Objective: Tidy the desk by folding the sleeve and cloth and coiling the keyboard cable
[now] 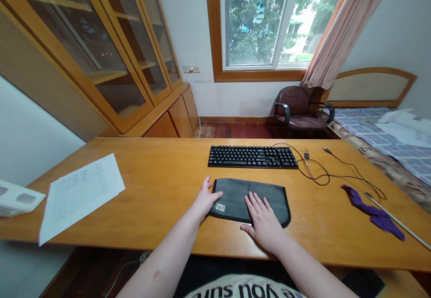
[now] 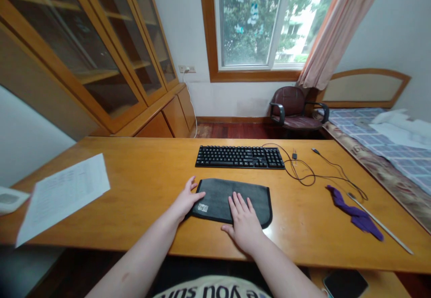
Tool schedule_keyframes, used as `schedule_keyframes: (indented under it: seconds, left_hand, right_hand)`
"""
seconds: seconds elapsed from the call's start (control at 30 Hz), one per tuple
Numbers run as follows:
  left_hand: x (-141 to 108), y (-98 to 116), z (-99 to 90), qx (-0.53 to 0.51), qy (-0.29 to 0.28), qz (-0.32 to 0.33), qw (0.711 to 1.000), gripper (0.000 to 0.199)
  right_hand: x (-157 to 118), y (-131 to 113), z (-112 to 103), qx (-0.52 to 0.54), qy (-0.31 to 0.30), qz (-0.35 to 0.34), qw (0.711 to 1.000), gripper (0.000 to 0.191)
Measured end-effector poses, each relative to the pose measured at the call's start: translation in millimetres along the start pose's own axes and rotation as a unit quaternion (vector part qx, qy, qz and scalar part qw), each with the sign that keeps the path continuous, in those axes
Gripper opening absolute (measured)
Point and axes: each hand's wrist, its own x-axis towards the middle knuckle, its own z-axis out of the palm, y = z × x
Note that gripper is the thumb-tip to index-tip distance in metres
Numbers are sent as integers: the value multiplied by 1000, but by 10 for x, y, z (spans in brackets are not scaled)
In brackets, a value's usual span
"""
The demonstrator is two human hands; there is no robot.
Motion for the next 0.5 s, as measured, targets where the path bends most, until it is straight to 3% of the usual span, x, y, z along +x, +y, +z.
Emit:
schedule_keyframes:
  seconds: [0.17, 0.33, 0.43, 0.5]
  left_hand:
    - [-144, 79, -22, -49, -107, -4, 993, 93]
    - [-270, 309, 230, -99, -157, 62, 981, 90]
    - [-328, 394, 502, -96, -205, 87, 970, 89]
    - [-347, 379, 713, -58, -218, 97, 969, 88]
  right_hand:
    - [3, -10, 13, 17, 3, -1, 1000, 83]
    - [-5, 23, -32, 132, 10, 5, 991, 82]
    - [-21, 170, -84, 303, 55, 47, 950, 67]
    - [-25, 335, -119, 426, 127, 118, 888, 60]
